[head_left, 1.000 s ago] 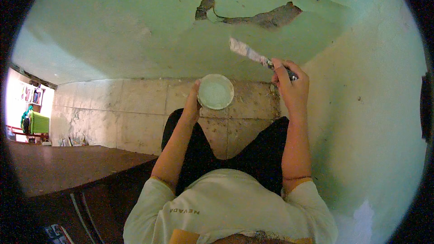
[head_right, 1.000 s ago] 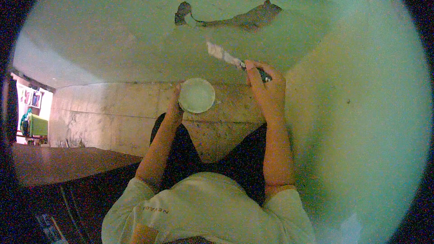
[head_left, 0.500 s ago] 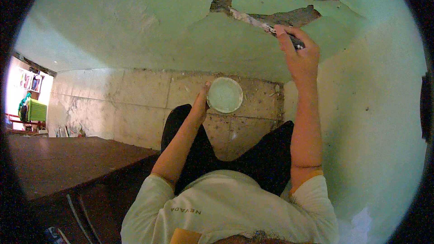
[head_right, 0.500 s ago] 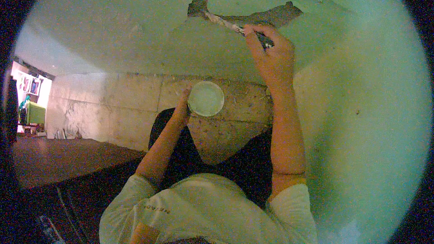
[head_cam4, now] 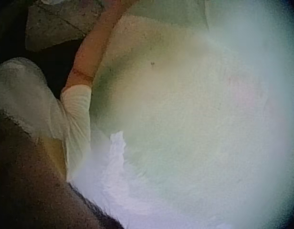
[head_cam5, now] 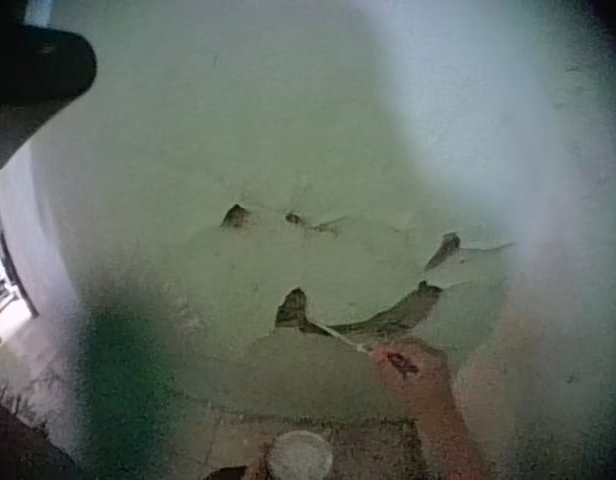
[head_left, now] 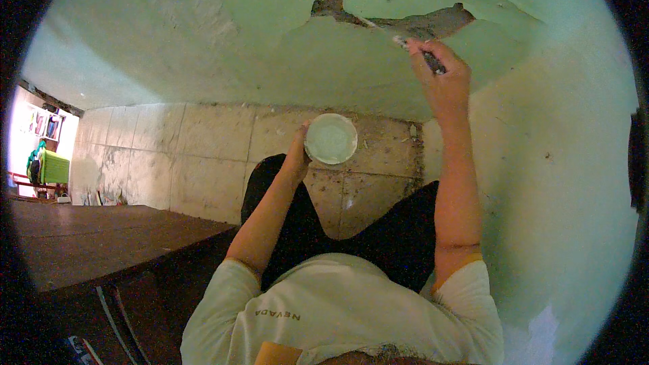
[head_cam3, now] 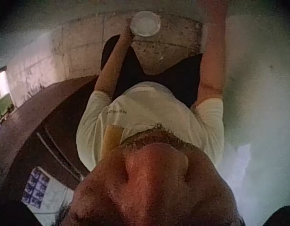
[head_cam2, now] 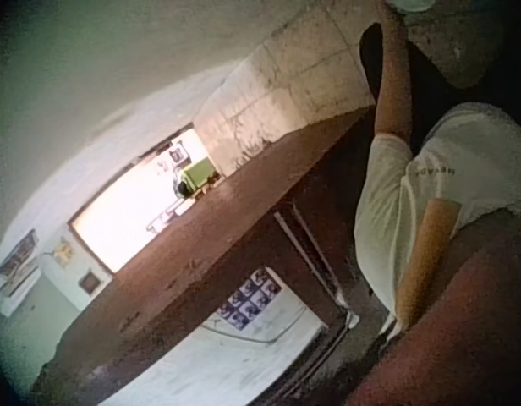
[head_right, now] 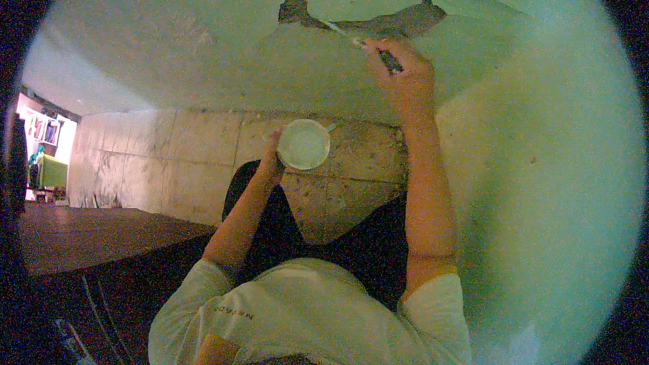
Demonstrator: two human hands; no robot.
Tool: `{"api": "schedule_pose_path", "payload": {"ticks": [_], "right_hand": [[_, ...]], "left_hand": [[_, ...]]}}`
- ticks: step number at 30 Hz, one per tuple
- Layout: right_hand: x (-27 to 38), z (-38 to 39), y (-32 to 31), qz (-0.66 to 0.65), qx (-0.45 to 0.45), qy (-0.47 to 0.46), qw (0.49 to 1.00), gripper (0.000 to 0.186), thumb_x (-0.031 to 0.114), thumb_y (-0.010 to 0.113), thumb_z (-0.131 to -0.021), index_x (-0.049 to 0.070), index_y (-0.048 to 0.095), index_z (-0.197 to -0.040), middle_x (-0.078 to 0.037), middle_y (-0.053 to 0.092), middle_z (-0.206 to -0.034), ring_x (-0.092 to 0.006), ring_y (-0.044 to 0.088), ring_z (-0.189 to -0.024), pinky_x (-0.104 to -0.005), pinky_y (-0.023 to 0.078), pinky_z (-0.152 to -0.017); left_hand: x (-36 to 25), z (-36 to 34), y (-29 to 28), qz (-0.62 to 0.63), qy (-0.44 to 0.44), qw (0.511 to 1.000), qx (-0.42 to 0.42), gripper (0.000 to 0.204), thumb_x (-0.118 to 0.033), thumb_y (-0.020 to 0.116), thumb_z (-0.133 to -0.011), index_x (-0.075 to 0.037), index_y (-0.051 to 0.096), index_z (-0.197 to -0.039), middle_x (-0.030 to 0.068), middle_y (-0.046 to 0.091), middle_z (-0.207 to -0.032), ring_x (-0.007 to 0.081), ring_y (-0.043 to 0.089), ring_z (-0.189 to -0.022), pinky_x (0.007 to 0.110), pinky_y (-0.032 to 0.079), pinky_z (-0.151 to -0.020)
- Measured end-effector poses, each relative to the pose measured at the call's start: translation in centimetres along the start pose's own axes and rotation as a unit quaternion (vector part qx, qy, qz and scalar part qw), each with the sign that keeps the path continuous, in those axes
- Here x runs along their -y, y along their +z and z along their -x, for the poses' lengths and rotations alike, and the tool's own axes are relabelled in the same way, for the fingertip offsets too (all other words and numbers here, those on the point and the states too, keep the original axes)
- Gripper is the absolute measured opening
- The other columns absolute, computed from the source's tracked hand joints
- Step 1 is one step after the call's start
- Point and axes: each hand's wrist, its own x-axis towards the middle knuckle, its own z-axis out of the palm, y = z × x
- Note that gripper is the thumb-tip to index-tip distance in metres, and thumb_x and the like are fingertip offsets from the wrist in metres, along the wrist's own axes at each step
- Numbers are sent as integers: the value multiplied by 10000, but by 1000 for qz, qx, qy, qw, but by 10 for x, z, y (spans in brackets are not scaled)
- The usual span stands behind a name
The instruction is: The person applies plaster to a wall using a putty knife. They scoop plaster from a small container and spread it onto damaged sections of the wall and into a corner.
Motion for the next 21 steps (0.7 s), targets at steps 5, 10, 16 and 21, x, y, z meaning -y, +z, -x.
{"api": "schedule_pose_path", "payload": {"ticks": [5, 10, 16, 21], "right_hand": [[9, 27, -20, -46, -26, 117, 992, 240, 269, 691, -877, 36, 710, -934, -33, 690, -814, -130, 611, -672, -270, 498, -628], [7, 65, -53, -107, 89, 376, 916, 285, 332, 656, -895, 56, 710, -936, -21, 673, -754, -114, 592, -638, -263, 476, -594], [-3, 125, -13, -30, 222, 332, 916, 310, 354, 637, -897, 61, 703, -972, -84, 676, -737, -179, 623, -611, -301, 488, -600], [-15, 146, 48, 59, 216, 198, 954, 340, 374, 644, -885, 51, 700, -978, -168, 668, -742, -284, 644, -614, -369, 503, -611]], "left_hand": [[7, -6, -8, -1, -10, 1000, -6, 771, -663, 410, -903, -90, 414, -1420, 111, 427, -1454, 262, 384, -1335, 427, 288, -1082], [12, -16, -12, -23, 26, 999, -16, 783, -649, 430, -903, -58, 408, -1417, 127, 429, -1450, 248, 389, -1336, 390, 266, -1109], [5, -16, -2, -9, 46, 999, -4, 730, -605, 445, -920, -51, 431, -1396, 126, 475, -1404, 250, 422, -1307, 388, 295, -1094], [21, -42, -20, -15, 76, 996, -34, 672, -573, 450, -932, -44, 484, -1344, 103, 545, -1306, 227, 511, -1200, 368, 379, -1023]]}}
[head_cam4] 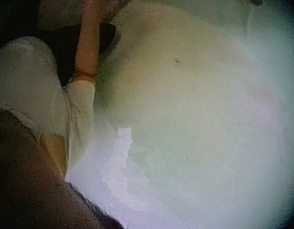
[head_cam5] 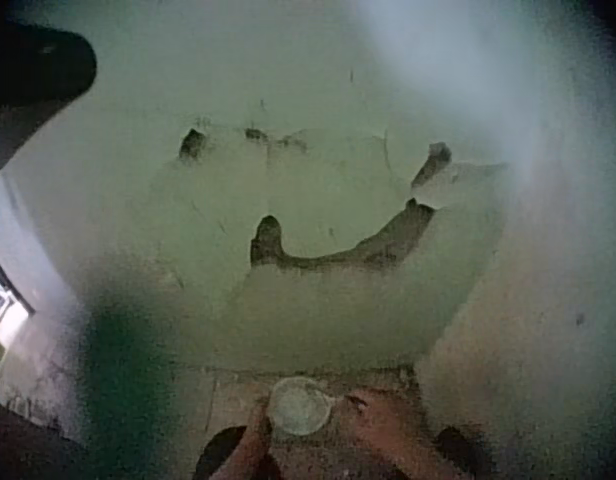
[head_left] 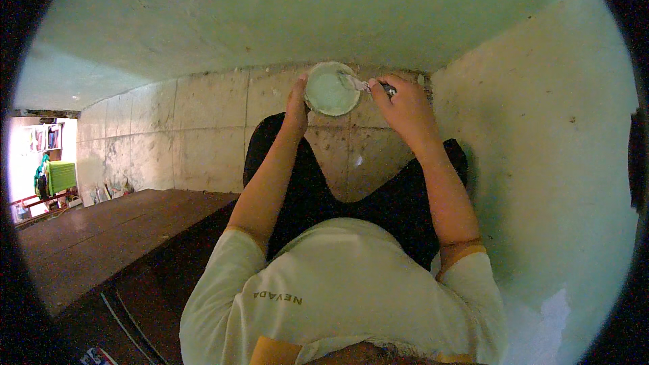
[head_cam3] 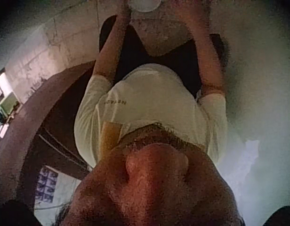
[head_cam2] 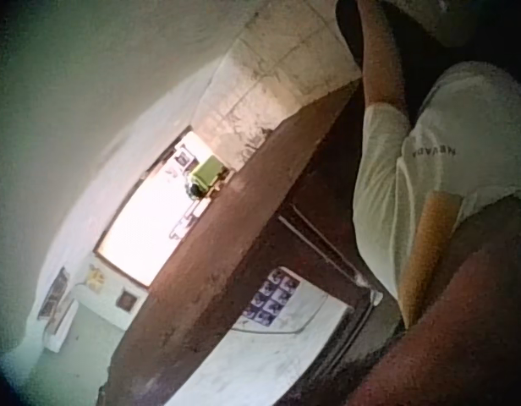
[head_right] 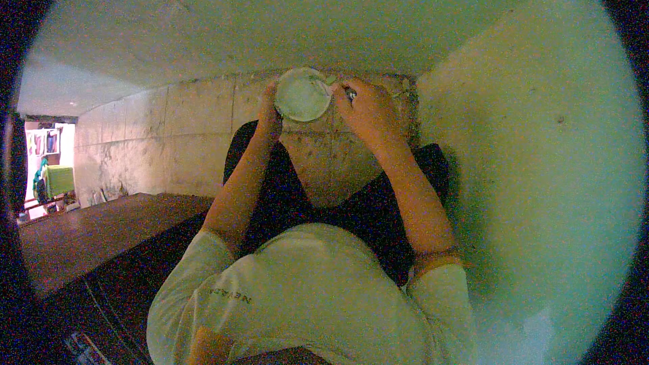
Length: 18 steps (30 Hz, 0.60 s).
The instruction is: The person applies plaster to a wall using a putty knife. They scoop plaster from a small container and spread it onto damaged sections of the wall and into a corner.
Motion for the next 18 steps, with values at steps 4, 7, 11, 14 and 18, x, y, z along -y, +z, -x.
{"api": "schedule_pose_path", "payload": {"ticks": [4, 7, 11, 14, 18], "right_hand": [[1, -7, 11, -13, 54, 30, 998, 341, 370, 645, -881, 46, 705, -969, -182, 675, -803, -323, 646, -697, -391, 508, -650], [2, -10, 16, -5, 91, -46, 995, 314, 358, 649, -874, 64, 711, -963, -169, 677, -809, -334, 650, -739, -401, 515, -678], [-8, -9, 26, 38, 115, -136, 983, 280, 332, 660, -856, 74, 717, -947, -154, 683, -819, -336, 653, -767, -391, 527, -694], [-5, -10, 13, 52, 115, -99, 987, 278, 308, 650, -867, 50, 710, -953, -144, 688, -848, -304, 661, -735, -373, 526, -678], [-9, -14, -17, -10, 79, 30, 996, 290, 287, 630, -893, 23, 694, -993, -142, 690, -874, -234, 656, -639, -345, 511, -640]], "left_hand": [[0, 0, 4, -15, -4, 1000, 18, 639, -556, 475, -921, -42, 520, -1298, 101, 581, -1234, 209, 547, -1128, 361, 401, -989], [-3, 3, 5, -46, -15, 999, -9, 633, -554, 489, -911, -33, 536, -1268, 97, 595, -1197, 212, 557, -1095, 356, 407, -970], [-3, 8, 7, -82, -22, 996, 5, 698, -564, 508, -898, -6, 499, -1317, 119, 553, -1277, 234, 515, -1169, 355, 370, -1010], [5, 1, -3, -68, -30, 997, 16, 732, -566, 510, -893, -2, 467, -1358, 135, 509, -1342, 245, 466, -1234, 359, 327, -1052], [12, -6, -8, -42, -48, 998, 6, 747, -574, 505, -891, -2, 458, -1370, 140, 491, -1367, 248, 435, -1267, 362, 295, -1079]]}}
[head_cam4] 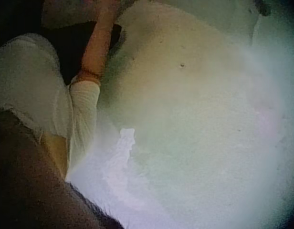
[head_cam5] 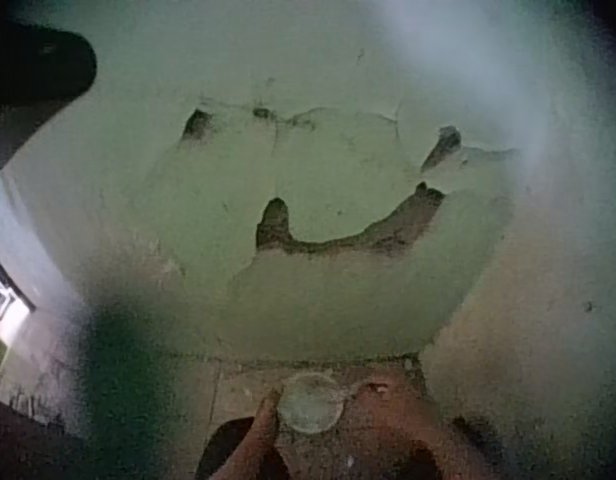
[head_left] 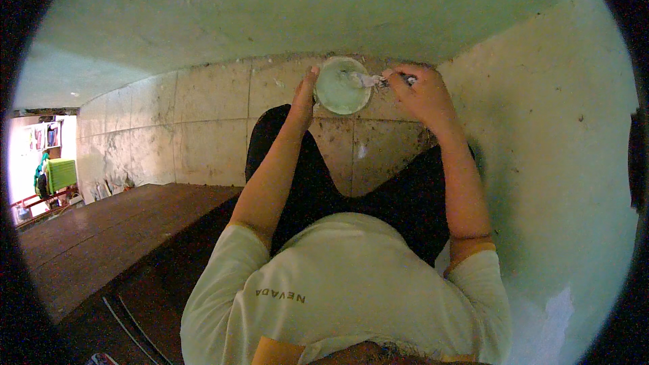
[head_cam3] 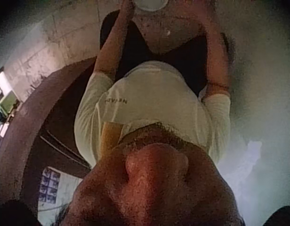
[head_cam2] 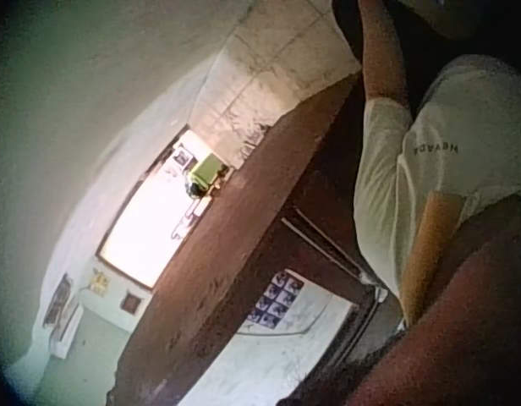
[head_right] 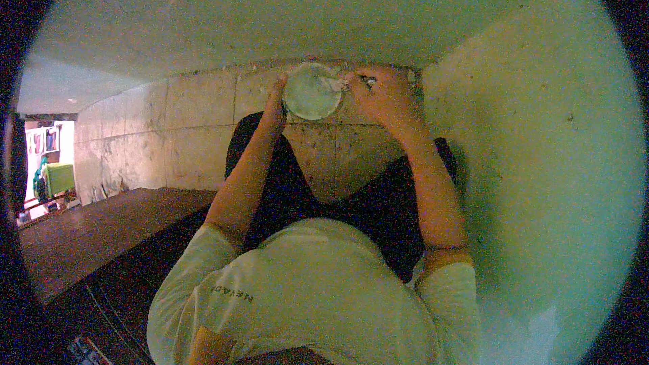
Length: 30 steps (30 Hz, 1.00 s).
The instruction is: The person applies plaster to a wall using a putty knife. They scoop plaster from a small container and spread it onto damaged sections of the wall and into a corner.
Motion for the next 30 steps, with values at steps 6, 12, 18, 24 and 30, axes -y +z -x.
{"api": "schedule_pose_path", "payload": {"ticks": [6, 12, 18, 24, 30], "right_hand": [[-6, 10, -8, -20, 25, -20, 999, 286, 270, 595, -921, 7, 673, -1003, -150, 687, -848, -227, 638, -607, -351, 497, -619], [19, 32, -6, 109, 81, 26, 990, 261, 257, 529, -954, 34, 648, -1022, -182, 673, -868, -359, 640, -718, -414, 499, -663], [2, 27, 10, 47, 102, 22, 993, 250, 237, 519, -956, 38, 649, -1032, -201, 673, -935, -355, 645, -871, -400, 498, -760], [-13, 35, 17, -36, 102, 20, 994, 243, 215, 520, -958, 49, 668, -1055, -117, 687, -892, -249, 653, -770, -364, 498, -698], [-6, 47, 38, -235, 125, 250, 931, 253, 270, 532, -975, 106, 687, -1090, 4, 554, -706, -85, 473, -509, -242, 383, -469]], "left_hand": [[-18, 15, 9, -57, 79, 995, -13, 665, -516, 488, -923, 11, 500, -1328, 145, 525, -1325, 240, 446, -1253, 354, 299, -1076], [-27, 22, 18, -79, 214, 973, -45, 548, -399, 472, -968, 27, 513, -1310, 146, 562, -1279, 239, 481, -1221, 345, 321, -1064], [-21, 15, 17, -86, 281, 953, -75, 503, -351, 494, -973, 40, 531, -1289, 156, 563, -1280, 243, 503, -1200, 345, 357, -1041], [-27, 19, 32, -95, 270, 953, -101, 494, -337, 496, -972, 43, 534, -1285, 155, 565, -1276, 237, 505, -1195, 345, 357, -1039], [-17, 13, 27, -67, 280, 953, -90, 479, -317, 479, -978, 47, 534, -1284, 153, 567, -1268, 236, 504, -1195, 341, 351, -1042]]}}
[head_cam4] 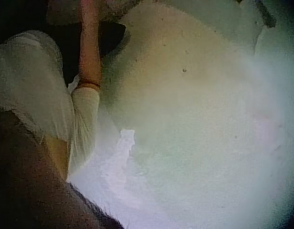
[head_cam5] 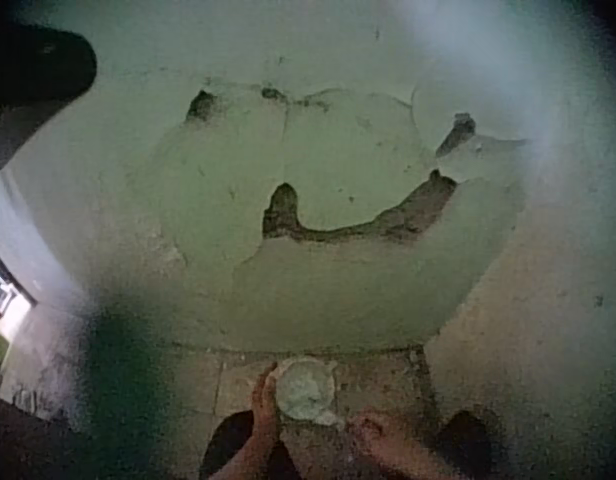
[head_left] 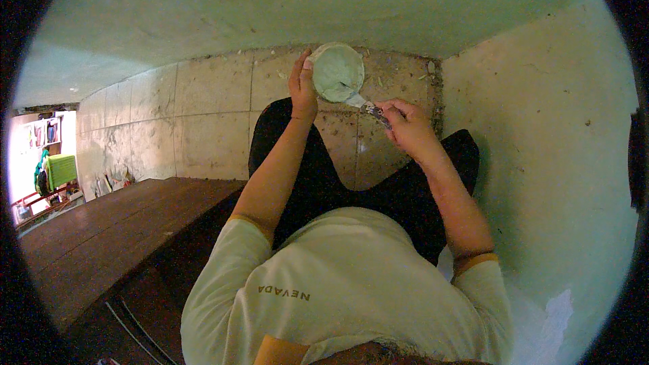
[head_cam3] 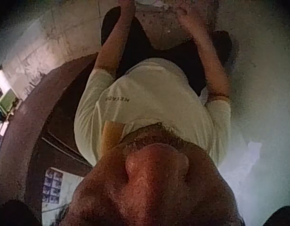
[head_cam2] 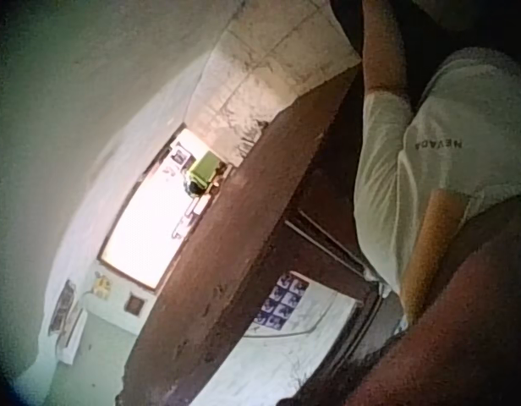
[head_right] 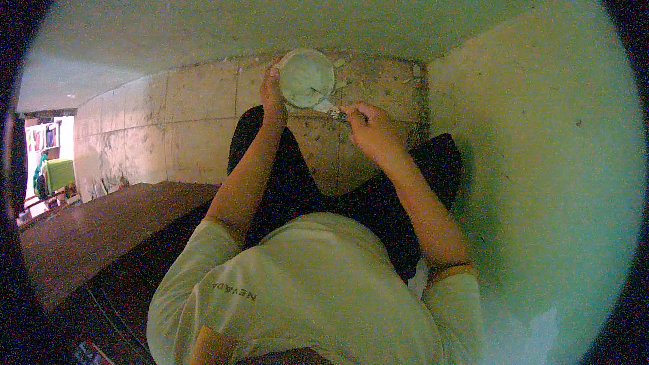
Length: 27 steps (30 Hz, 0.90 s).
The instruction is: The person applies plaster to a wall using a putty knife. They scoop plaster from a small container and spread it onto damaged sections of the wall and into a corner.
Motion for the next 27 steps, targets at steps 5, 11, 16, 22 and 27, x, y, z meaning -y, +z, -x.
{"api": "schedule_pose_path", "payload": {"ticks": [5, 11, 16, 22, 27], "right_hand": [[-15, 4, 24, -67, -30, -22, 997, 241, 282, 525, -984, 143, 685, -1097, 22, 519, -668, -64, 460, -497, -229, 352, -436], [-8, 7, 28, -254, 6, 108, 961, 260, 293, 492, -993, 131, 633, -1141, 19, 506, -649, -63, 390, -468, -216, 310, -407], [-33, -12, 19, -420, 91, 195, 882, 265, 296, 501, -985, 135, 601, -1170, 22, 488, -636, -69, 392, -482, -215, 307, -406], [-37, -12, 29, 7, -55, -88, 995, 281, 316, 520, -972, 115, 662, -1108, -37, 586, -699, -124, 498, -546, -268, 401, -490], [-9, 1, 13, 121, -71, -237, 961, 295, 323, 561, -951, 77, 671, -1071, -98, 667, -812, -190, 564, -620, -336, 460, -599]], "left_hand": [[15, -4, -6, 43, -47, 998, 10, 482, -326, 461, -985, 51, 535, -1275, 153, 572, -1251, 231, 505, -1183, 334, 349, -1039], [12, -2, -6, 26, -85, 996, 14, 507, -367, 454, -989, 54, 537, -1261, 149, 580, -1228, 228, 509, -1166, 331, 351, -1030], [26, -3, -9, 1, -95, 995, -4, 554, -420, 460, -983, 60, 543, -1246, 135, 590, -1198, 218, 520, -1128, 331, 368, -1006], [17, -3, 1, 96, -199, 975, -35, 532, -414, 476, -969, 38, 560, -1238, 112, 600, -1165, 203, 534, -1079, 333, 385, -975], [34, -5, -11, 86, -173, 981, -7, 514, -404, 494, -963, 18, 566, -1247, 113, 602, -1169, 210, 537, -1088, 334, 389, -974]]}}
